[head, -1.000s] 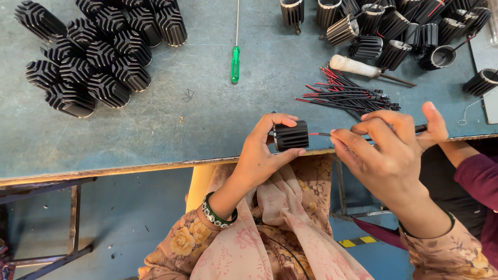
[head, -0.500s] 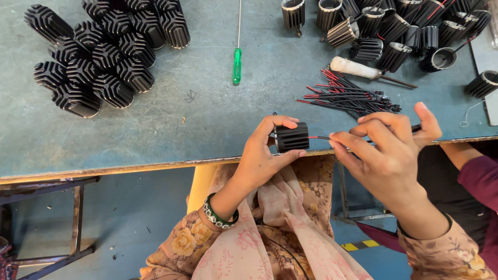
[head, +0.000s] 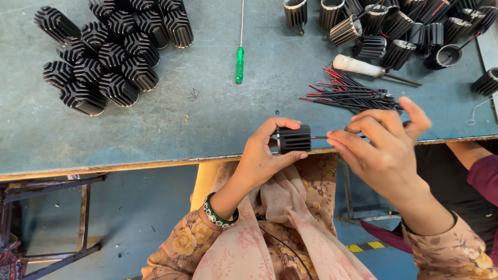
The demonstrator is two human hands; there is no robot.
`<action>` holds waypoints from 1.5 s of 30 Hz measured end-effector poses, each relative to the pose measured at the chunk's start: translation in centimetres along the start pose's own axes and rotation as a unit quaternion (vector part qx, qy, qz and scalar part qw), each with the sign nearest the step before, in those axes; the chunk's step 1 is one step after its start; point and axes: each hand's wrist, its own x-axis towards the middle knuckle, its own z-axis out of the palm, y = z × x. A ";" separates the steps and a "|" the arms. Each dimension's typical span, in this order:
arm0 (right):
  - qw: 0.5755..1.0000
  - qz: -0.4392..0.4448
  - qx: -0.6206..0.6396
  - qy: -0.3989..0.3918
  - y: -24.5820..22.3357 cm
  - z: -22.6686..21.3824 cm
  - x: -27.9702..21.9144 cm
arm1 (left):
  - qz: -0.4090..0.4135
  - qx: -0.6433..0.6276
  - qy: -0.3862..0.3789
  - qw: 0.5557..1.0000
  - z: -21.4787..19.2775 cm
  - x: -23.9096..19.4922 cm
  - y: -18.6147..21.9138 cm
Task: The person assembles electronic components by hand at a workbench, using a tool to push wires into metal heat sinks and picking up small parts from the table.
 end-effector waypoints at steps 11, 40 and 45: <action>0.987 0.040 0.153 -0.014 -0.4 2.5 -0.4 | -0.015 0.035 -0.001 0.999 -0.2 -0.2 1.3; 0.989 -0.069 0.127 0.025 -0.9 0.6 -0.2 | 0.113 0.195 -0.016 0.974 -0.5 -1.1 3.1; 0.980 -0.007 0.191 0.056 -2.1 1.4 -1.4 | 0.159 0.214 -0.014 0.964 -0.4 -1.5 3.9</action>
